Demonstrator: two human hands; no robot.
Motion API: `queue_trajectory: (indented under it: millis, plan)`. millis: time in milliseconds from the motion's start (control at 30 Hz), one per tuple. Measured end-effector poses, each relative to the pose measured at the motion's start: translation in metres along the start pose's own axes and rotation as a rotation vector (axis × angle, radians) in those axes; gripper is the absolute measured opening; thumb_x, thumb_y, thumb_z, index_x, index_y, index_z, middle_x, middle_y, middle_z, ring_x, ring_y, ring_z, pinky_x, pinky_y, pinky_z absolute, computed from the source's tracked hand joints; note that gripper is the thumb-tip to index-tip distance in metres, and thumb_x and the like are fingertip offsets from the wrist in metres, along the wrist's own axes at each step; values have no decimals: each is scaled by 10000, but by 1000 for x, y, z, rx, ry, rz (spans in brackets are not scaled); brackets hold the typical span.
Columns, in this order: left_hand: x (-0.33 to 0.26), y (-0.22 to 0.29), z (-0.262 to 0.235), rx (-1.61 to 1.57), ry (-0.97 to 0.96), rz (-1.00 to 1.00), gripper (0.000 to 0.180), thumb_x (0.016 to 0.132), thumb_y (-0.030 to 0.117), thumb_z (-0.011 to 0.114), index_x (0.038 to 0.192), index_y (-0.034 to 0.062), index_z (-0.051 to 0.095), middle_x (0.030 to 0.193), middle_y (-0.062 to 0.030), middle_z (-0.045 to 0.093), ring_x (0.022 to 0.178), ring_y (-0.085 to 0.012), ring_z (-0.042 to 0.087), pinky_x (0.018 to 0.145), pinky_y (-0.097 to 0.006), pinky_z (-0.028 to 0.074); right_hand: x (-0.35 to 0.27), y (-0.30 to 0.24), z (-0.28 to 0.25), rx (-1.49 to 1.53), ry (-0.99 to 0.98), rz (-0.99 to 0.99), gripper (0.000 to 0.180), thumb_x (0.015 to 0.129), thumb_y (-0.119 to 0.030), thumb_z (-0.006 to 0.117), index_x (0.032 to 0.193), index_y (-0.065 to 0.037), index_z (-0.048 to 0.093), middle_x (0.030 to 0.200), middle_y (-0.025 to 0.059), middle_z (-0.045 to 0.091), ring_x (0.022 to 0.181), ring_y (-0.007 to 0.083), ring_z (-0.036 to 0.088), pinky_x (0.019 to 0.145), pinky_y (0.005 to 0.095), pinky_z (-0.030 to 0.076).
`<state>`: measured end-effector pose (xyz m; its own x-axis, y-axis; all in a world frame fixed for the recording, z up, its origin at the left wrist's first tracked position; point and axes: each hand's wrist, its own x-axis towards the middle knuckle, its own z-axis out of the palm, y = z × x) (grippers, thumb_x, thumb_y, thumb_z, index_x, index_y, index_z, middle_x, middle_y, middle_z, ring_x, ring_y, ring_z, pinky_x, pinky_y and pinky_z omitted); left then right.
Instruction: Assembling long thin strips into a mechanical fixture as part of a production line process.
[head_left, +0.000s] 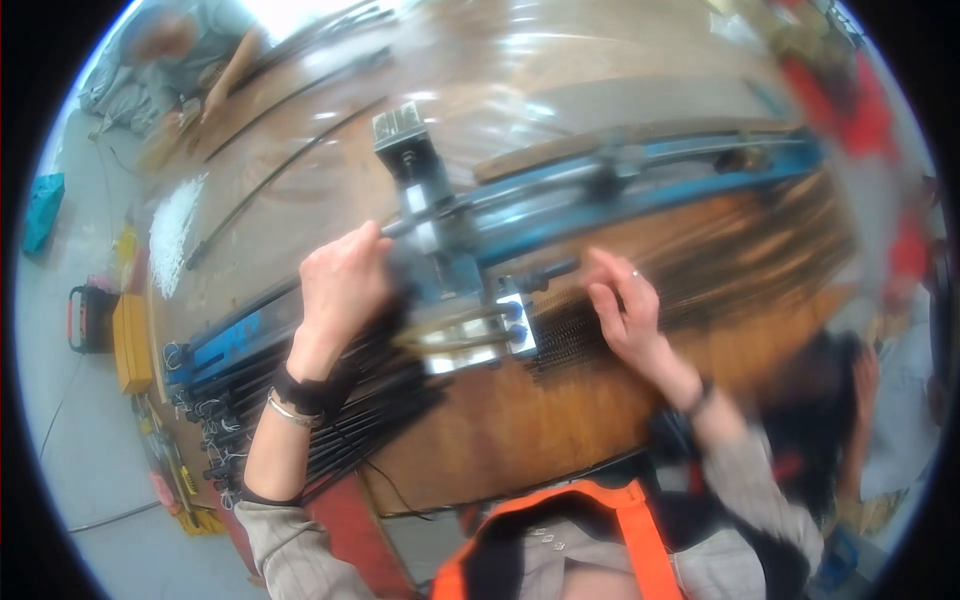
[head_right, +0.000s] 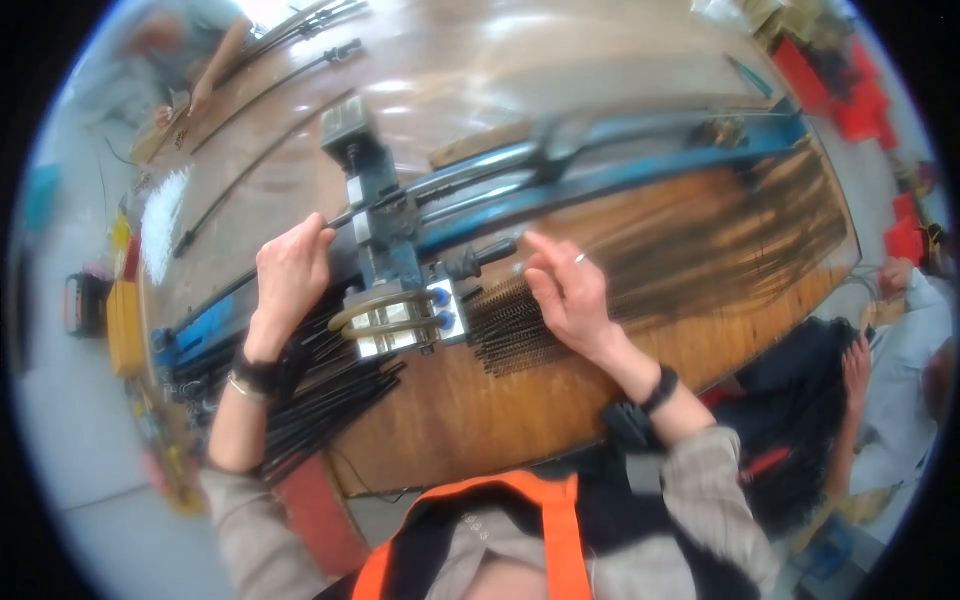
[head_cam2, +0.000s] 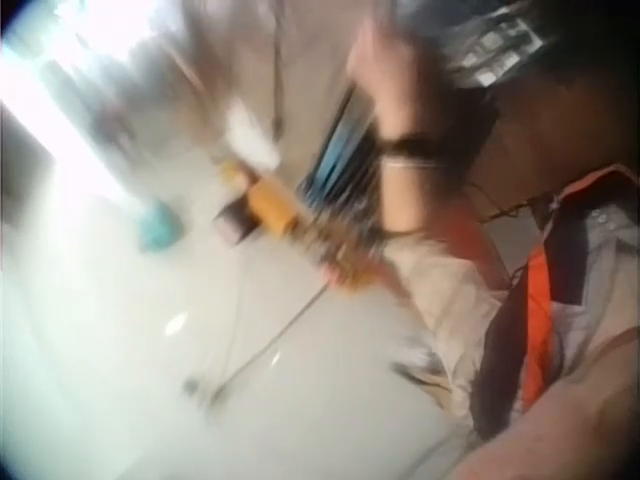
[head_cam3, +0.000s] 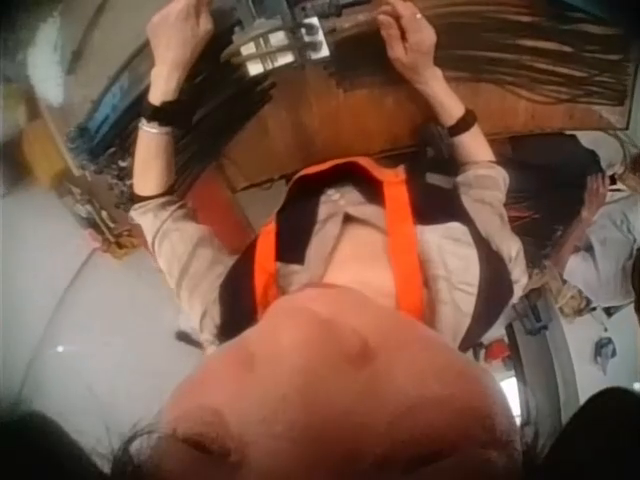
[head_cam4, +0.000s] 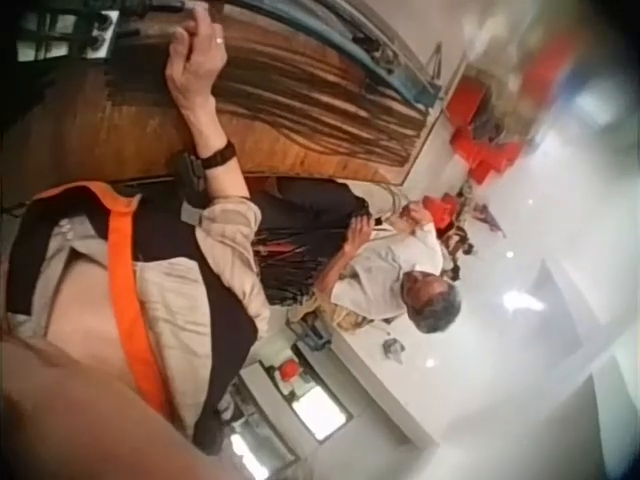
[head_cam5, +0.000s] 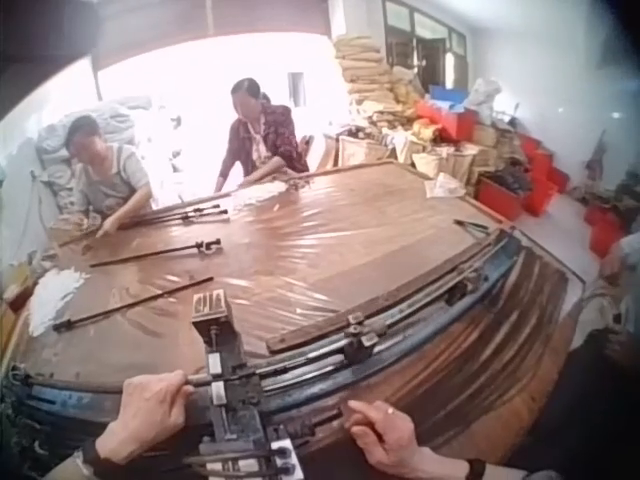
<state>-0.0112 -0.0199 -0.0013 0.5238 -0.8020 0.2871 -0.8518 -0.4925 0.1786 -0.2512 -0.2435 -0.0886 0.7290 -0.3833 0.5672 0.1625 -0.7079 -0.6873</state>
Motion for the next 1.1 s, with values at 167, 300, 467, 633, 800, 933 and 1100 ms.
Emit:
queue_trajectory:
  millis: [167, 300, 467, 633, 800, 933, 1100]
  plan:
    - [2, 0, 0, 17, -31, -29, 152, 919, 130, 564, 812, 38, 506, 716, -186, 593, 691, -407, 589, 586, -464, 448, 3, -1, -3, 6, -8, 24, 326, 946, -90, 600, 1261, -9, 583, 864, 98, 651, 753, 221, 636, 698, 315, 506]
    - [1, -2, 0, 10, -22, -38, 152, 917, 127, 565, 810, 37, 506, 715, -187, 590, 692, -407, 588, 588, -463, 448, 9, -4, 0, 4, -29, 15, 316, 946, -93, 601, 1250, -7, 593, 873, 101, 655, 756, 223, 638, 699, 317, 509]
    - [-2, 2, 1, -2, 9, -25, 154, 915, 127, 567, 806, 38, 505, 715, -185, 588, 697, -405, 589, 590, -462, 449, 20, -13, 10, -14, 24, -2, 304, 939, -87, 614, 1239, -37, 609, 880, 115, 652, 758, 246, 633, 681, 326, 504]
    - [-6, 0, 2, 10, 25, -15, 141, 911, 123, 573, 814, 43, 510, 716, -180, 589, 695, -401, 592, 593, -463, 453, 27, -19, 11, 111, -193, 142, 259, 959, -99, 574, 1205, -28, 614, 961, 125, 682, 850, 240, 673, 742, 312, 521]
    - [-3, -7, 16, 37, 131, 92, 132, 880, 133, 599, 784, 71, 533, 689, -137, 599, 637, -362, 606, 539, -448, 465, 31, -7, 3, 83, -176, 21, 211, 923, -125, 645, 1125, -65, 640, 919, 143, 660, 818, 265, 650, 715, 325, 514]
    - [4, -5, 13, 107, 190, 203, 110, 887, 133, 609, 814, 80, 544, 743, -104, 602, 676, -311, 614, 556, -413, 466, 29, -12, 4, 123, -402, 179, 236, 867, -161, 708, 1082, -79, 657, 951, 121, 665, 853, 288, 644, 732, 345, 524]
    - [16, -66, 0, 237, 273, 379, 113, 882, 117, 620, 995, 116, 616, 868, -95, 634, 792, -306, 624, 686, -402, 477, -3, -11, 9, -209, -370, -409, 251, 781, -161, 766, 1006, -94, 677, 944, 86, 655, 878, 279, 626, 714, 371, 521]
